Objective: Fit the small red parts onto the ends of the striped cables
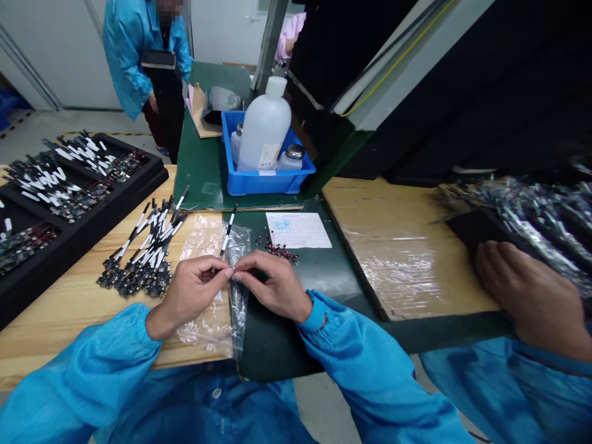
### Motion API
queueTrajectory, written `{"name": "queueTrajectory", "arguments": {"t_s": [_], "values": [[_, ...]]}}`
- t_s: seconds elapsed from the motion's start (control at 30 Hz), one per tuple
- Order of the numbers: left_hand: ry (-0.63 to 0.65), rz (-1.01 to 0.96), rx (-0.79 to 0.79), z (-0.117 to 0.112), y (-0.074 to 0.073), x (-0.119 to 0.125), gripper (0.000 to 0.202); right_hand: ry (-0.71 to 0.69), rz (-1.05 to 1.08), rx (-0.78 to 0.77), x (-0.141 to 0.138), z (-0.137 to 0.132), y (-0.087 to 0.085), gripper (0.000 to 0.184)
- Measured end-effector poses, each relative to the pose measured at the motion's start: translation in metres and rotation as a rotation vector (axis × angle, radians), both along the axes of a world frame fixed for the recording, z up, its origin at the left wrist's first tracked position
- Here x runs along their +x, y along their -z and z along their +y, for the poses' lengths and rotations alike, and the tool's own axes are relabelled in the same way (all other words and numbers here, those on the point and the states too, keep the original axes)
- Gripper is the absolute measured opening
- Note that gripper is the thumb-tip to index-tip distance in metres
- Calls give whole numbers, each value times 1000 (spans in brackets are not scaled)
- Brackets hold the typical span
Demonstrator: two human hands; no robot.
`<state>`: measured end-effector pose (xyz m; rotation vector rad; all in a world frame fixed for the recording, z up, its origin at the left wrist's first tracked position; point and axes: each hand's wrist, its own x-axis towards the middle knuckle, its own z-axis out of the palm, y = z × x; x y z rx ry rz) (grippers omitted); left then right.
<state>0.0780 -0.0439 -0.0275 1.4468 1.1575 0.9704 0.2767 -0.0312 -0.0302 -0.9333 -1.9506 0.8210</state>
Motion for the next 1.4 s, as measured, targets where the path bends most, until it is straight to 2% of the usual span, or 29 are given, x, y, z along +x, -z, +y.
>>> {"name": "queueTrajectory", "arguments": {"t_s": [0.17,0.4,0.57,0.77,1.4], "values": [[-39,-96,-87,-1,-4,2,18,-8,-10,34,-1,0,-2,8],[-107,-199,-192,2,-4,2,24,29,2,3,-2,0,-2,9],[-91,-351,-284,7,-1,1,44,41,1,-26,-2,2,0,9],[-83,-369,-366,9,1,0,58,34,-9,-29,-3,2,0,7],[-77,-267,-345,5,-7,0,62,58,-33,-28,-2,1,0,9]]}}
